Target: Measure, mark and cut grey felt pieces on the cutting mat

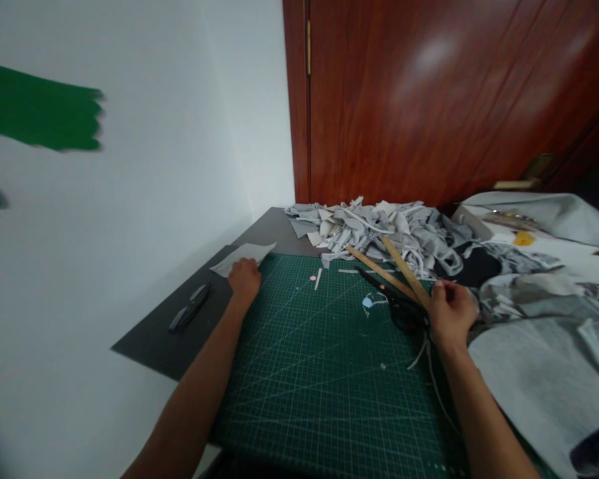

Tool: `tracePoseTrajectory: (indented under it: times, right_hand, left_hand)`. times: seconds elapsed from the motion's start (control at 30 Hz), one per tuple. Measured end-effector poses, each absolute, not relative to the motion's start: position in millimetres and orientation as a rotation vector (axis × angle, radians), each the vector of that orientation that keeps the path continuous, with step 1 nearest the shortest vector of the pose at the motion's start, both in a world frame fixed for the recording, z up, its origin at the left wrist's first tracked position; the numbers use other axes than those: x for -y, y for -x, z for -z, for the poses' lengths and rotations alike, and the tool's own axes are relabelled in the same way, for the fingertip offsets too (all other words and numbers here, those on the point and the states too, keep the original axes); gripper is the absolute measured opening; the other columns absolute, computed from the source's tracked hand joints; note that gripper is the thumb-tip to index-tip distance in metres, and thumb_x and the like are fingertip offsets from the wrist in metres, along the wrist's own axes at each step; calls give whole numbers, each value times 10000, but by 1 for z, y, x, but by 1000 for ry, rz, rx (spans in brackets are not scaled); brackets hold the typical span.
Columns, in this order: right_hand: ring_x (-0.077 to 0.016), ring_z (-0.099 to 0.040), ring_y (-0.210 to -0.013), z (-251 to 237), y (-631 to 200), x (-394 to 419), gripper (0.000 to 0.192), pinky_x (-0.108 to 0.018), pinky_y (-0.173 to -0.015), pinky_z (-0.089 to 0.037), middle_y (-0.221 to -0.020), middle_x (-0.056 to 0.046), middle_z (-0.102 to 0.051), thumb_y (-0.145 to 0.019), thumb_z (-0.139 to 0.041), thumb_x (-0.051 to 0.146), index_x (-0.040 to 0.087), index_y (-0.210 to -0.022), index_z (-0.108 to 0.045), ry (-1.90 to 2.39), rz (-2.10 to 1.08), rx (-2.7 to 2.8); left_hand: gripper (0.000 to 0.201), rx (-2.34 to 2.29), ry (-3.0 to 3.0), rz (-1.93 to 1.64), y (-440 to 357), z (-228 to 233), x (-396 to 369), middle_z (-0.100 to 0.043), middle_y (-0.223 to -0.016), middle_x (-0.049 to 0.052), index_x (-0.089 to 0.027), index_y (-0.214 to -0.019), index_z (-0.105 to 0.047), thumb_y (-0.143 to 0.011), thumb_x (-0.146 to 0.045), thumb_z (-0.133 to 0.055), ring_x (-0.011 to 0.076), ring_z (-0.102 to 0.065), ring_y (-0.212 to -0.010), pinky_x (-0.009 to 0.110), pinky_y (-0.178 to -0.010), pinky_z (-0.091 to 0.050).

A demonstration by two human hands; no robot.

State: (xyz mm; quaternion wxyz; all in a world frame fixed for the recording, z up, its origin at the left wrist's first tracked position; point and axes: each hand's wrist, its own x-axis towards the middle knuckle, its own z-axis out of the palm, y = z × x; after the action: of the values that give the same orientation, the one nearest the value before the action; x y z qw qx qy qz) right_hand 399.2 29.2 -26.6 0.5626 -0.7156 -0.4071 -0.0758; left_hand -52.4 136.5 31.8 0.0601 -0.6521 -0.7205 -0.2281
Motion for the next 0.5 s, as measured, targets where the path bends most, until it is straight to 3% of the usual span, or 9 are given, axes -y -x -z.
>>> tracePoseTrajectory:
  times: [0.1,0.2,0.37,0.5]
  right_hand:
    - [-262,-607,-626,23,-375,-31,673,-412,-626,-502,-740,-119,-694,-869,-482,747,127,-939,-736,1668,65,1004]
    - [-234,-581,-589,19,-350,-34,620,-367,-603,-481,-681,-86,-693,-881,-495,728,160,-880,-741,1658,-19,1121]
    - [-281,-632,-722,4,-352,-22,452,-401,-696,-462,-843,-144,-746,-897,-552,557,169,-950,-777,1763,82,1258]
    - [-418,-662,-908,2,-399,2,463,-505,-732,-443,-1020,-290,-710,-874,-559,398,94,-1160,-758,2136,399,1029]
  left_hand:
    - [303,2051,2100,773,27,-35,-129,-679,-1182,151,-125,-1103,-722,-1088,-220,-434,310,-609,-1204,459,-996,-503]
    - [340,1908,2295,828,-6,-37,-113,-690,-1153,142,-179,-1105,-735,-1082,-219,-399,301,-615,-1172,412,-965,-464]
    - [285,1657,2740,847,-41,-33,-85,-731,-1058,109,-210,-987,-759,-1047,-271,-487,264,-672,-1021,345,-860,-458]
    - [170,1337,3212,707,-44,-24,-81,-742,-812,17,-232,-796,-769,-921,-335,-713,199,-690,-814,262,-709,-452]
